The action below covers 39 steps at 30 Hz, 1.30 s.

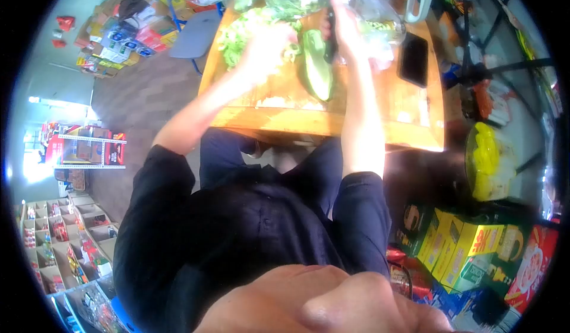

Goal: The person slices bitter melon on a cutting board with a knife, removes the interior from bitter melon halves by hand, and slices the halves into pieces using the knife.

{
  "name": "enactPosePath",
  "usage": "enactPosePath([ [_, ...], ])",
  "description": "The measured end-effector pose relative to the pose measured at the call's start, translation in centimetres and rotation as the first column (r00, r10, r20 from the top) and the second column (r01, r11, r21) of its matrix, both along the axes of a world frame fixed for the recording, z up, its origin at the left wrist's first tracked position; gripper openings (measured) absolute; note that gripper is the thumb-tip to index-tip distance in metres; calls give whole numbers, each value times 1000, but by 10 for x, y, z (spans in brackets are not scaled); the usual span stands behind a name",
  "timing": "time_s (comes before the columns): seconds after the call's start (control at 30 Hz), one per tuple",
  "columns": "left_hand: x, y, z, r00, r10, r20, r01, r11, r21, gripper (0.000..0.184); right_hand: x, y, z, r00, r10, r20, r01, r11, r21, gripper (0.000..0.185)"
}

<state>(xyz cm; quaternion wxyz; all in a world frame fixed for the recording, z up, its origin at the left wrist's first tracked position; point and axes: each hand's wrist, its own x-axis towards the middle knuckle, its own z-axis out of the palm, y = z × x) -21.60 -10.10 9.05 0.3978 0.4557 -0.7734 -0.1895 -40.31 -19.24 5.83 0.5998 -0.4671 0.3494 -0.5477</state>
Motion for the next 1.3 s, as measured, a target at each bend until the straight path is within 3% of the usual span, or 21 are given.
enactPosePath([
  [0.03, -5, 15, 36, 996, -18, -92, 7, 992, -123, 21, 0, -4, -5, 997, -5, -82, 5, 1000, -7, 52],
  [0.1, 21, 16, 79, 959, -197, -203, 82, 881, -467, 26, 5, -4, -7, 999, -1, -41, 1, 1000, -14, 51],
  [0.13, 34, 33, 116, 998, -64, 13, 56, 736, -675, 24, 8, -6, -11, 1000, -4, -12, 4, 1000, 21, 50],
  [0.27, 97, 88, 204, 979, -199, -49, 87, 618, -782, 24, 15, -10, -15, 998, -55, 3, 54, 988, 142, 49],
  [0.3, 109, 99, 213, 976, -215, -46, 93, 595, -798, 24, 15, -13, -19, 998, -59, -12, 60, 984, 168, 51],
  [0.37, 132, 117, 225, 969, -241, -54, 95, 565, -819, 24, 11, -6, -17, 998, 41, -42, -40, 999, 24, 54],
  [0.53, 186, 141, 225, 955, -277, -104, 63, 534, -843, 24, 11, 24, -17, 991, 29, 130, -61, 967, 246, 62],
  [0.57, 196, 144, 225, 953, -282, -113, 56, 529, -847, 24, 4, 33, -23, 972, 155, 175, -190, 961, 203, 62],
  [0.63, 215, 148, 221, 946, -295, -133, 43, 521, -852, 25, -4, 63, -30, 945, 153, 290, -231, 937, 260, 60],
  [0.7, 233, 151, 217, 940, -304, -154, 27, 517, -855, 25, -5, 98, -30, 952, 78, 295, -167, 943, 289, 63],
  [0.8, 254, 153, 211, 933, -313, -177, 7, 508, -861, 25, -5, 137, -33, 985, 46, 166, -93, 952, 290, 63],
  [1.0, 283, 160, 200, 920, -324, -219, -33, 494, -869, 25, -6, 143, -58, 839, 184, 512, -318, 930, 187, 59],
  [1.3, 299, 175, 193, 909, -336, -249, -68, 468, -881, 26, -11, 139, -72, 810, 178, 559, -342, 917, 205, 56],
])
